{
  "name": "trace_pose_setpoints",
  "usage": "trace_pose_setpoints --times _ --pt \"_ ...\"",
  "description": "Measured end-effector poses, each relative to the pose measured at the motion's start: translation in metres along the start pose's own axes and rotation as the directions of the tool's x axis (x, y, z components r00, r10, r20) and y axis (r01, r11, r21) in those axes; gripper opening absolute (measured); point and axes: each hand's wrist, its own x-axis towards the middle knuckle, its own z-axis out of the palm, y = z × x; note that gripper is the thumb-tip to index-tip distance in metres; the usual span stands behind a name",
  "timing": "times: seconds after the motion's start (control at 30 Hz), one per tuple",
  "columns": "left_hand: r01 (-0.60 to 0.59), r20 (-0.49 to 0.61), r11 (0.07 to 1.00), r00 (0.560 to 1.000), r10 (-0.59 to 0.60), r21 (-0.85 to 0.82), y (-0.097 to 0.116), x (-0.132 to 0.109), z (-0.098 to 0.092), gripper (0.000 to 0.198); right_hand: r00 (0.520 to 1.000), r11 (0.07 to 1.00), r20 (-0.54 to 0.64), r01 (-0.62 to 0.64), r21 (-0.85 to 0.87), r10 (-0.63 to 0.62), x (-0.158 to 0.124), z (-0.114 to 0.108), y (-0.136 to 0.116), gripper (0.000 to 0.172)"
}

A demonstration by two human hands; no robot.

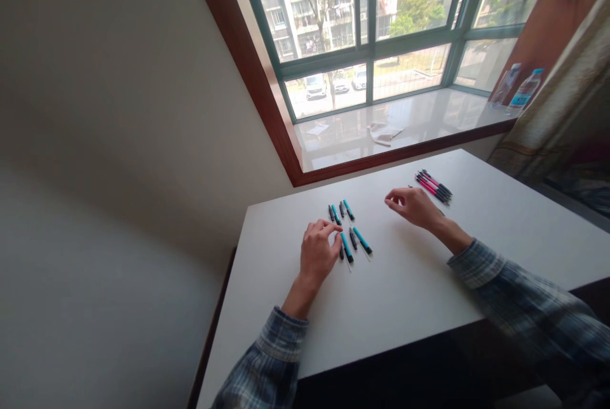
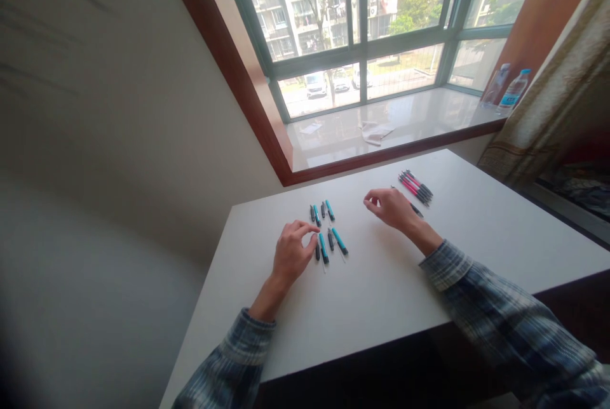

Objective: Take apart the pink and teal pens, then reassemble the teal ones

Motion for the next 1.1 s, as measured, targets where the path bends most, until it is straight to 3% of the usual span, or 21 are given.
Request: trace_pose_setpoints --times 0.1,0.3,0.47,0.6,0.83,0.93,1.1 --pt "-0.017 0.007 1.000 1.000 0.018 -0.019 0.000 -0.001 0.000 0.018 0.995 0.994 -0.038 -0.090 -0.068 0.087 0.002 -0.004 0.025 0.021" --pt "-0.093 0.061 0.996 0.994 0.093 -0.010 0.004 -0.003 0.001 0.022 0.974 0.951 -0.178 -0.185 -0.247 0.143 0.004 -0.013 0.064 0.023" --pt "-0.133 0.102 0.991 0.986 0.131 0.014 0.007 -0.005 0.001 0.019 0.952 0.920 -0.190 -0.286 -0.267 0.241 0.004 -0.021 0.079 0.024" --pt "-0.150 0.102 0.989 0.984 0.149 0.002 0.007 -0.006 0.001 0.021 0.955 0.918 -0.157 -0.287 -0.272 0.252 0.003 -0.019 0.080 0.023" --pt "-0.092 -0.061 0.995 0.994 0.090 -0.032 -0.004 -0.001 -0.002 0.025 0.945 0.908 -0.072 -0.328 -0.262 0.320 0.003 -0.008 0.080 0.028" --pt "-0.042 -0.150 0.998 0.988 0.035 -0.049 -0.018 0.005 -0.003 0.026 0.957 0.933 -0.053 -0.288 -0.217 0.284 0.004 -0.003 0.073 0.029" --pt "0.085 -0.293 0.993 0.950 -0.106 -0.084 -0.046 0.018 0.000 0.026 0.980 0.982 -0.061 -0.186 0.029 0.188 0.007 0.012 0.045 0.043"
